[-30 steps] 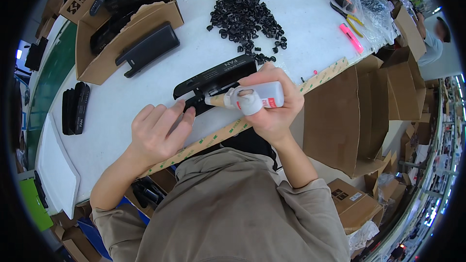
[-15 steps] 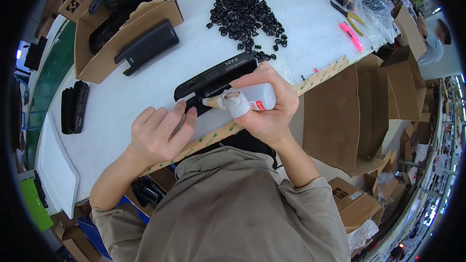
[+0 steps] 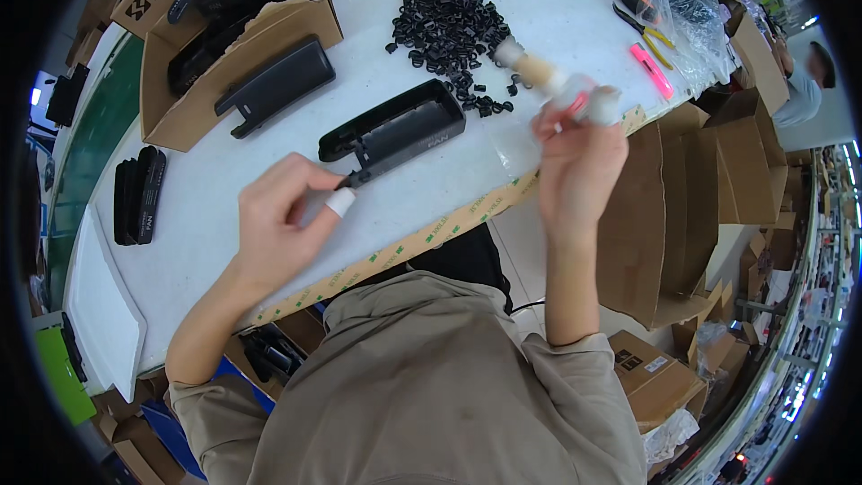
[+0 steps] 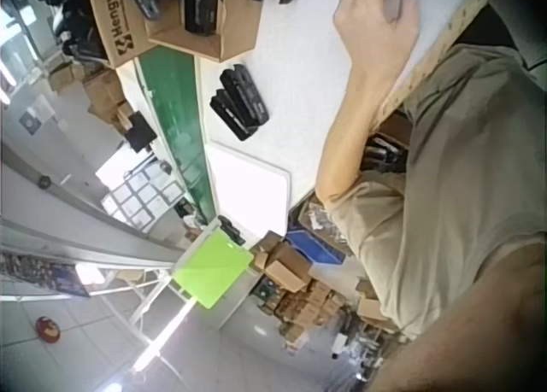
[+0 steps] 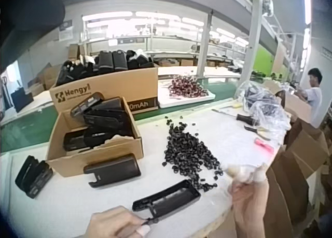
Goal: Applying glue and attaching small components to the plastic housing of handheld fans.
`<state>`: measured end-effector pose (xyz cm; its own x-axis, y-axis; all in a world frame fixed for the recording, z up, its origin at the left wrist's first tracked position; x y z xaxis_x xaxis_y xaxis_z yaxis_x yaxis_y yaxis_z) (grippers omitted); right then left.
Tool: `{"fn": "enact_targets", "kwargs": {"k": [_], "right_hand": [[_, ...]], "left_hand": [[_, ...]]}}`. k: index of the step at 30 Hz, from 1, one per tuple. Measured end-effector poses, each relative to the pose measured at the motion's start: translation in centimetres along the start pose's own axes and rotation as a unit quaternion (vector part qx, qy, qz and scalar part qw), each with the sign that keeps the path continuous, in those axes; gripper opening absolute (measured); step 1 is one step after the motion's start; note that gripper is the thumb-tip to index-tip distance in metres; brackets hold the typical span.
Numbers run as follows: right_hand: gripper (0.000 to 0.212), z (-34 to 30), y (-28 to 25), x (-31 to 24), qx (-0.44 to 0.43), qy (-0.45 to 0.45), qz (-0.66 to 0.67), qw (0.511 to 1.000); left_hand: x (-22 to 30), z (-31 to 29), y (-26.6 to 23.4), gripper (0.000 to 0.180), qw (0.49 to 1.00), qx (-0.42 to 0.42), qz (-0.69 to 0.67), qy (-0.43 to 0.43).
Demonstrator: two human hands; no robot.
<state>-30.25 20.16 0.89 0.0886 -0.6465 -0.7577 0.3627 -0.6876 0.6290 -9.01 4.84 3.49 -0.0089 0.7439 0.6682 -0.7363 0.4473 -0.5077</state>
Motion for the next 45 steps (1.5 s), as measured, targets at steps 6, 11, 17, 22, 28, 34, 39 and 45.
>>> {"fn": "enact_targets", "kwargs": {"k": [6, 11, 17, 22, 28, 34, 39, 45], "right_hand": [[0.029, 5.3, -3.5, -1.9, 0.016, -0.047, -0.081, 0.995], [0.044, 8.4, -3.4, -1.6, -0.019, -0.052, -0.227, 0.972], [0.039, 10.1, -3.2, -2.1, -0.002, -0.140, -0.382, 0.914], [0.048, 10.4, -3.1, -1.7, -0.028, -0.145, -0.422, 0.894], [0.051, 10.3, -2.8, -1.4, -0.052, -0.166, -0.457, 0.872], [0.053, 10.4, -3.8, -1.2, -0.053, -0.154, -0.478, 0.863], [0.057, 9.7, -3.9, -1.7, -0.037, -0.155, -0.457, 0.875], [0.074, 9.7, -4.9, -2.5, -0.005, -0.201, -0.528, 0.825]], "left_hand": [[-3.6, -0.3, 0.1, 0.006, 0.932, -0.004, -0.253, -0.261], [-4.2, -0.3, 0.2, 0.007, 0.904, -0.002, -0.312, -0.294], [-4.2, -0.3, 0.3, 0.006, 0.898, -0.018, -0.324, -0.298], [-4.4, -0.2, 0.2, 0.007, 0.895, -0.013, -0.325, -0.306], [-4.1, 0.0, 0.1, 0.008, 0.873, -0.032, -0.348, -0.340], [-4.2, -0.1, 0.2, 0.009, 0.868, -0.043, -0.359, -0.340], [-4.3, -0.2, 0.2, 0.009, 0.865, -0.047, -0.366, -0.339], [-4.2, -0.2, 0.3, 0.009, 0.862, -0.043, -0.362, -0.352]]}}
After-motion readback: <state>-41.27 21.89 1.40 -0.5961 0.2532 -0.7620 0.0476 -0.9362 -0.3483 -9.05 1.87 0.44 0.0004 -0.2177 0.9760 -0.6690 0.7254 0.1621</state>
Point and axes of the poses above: each hand's wrist, its own z-axis towards the middle knuckle, its own y-axis out of the palm, x = y × z, the point moved 8 cm from there along z, towards the middle knuckle, and after that the axes turned 11 degrees about x, right-handed, at the moved point
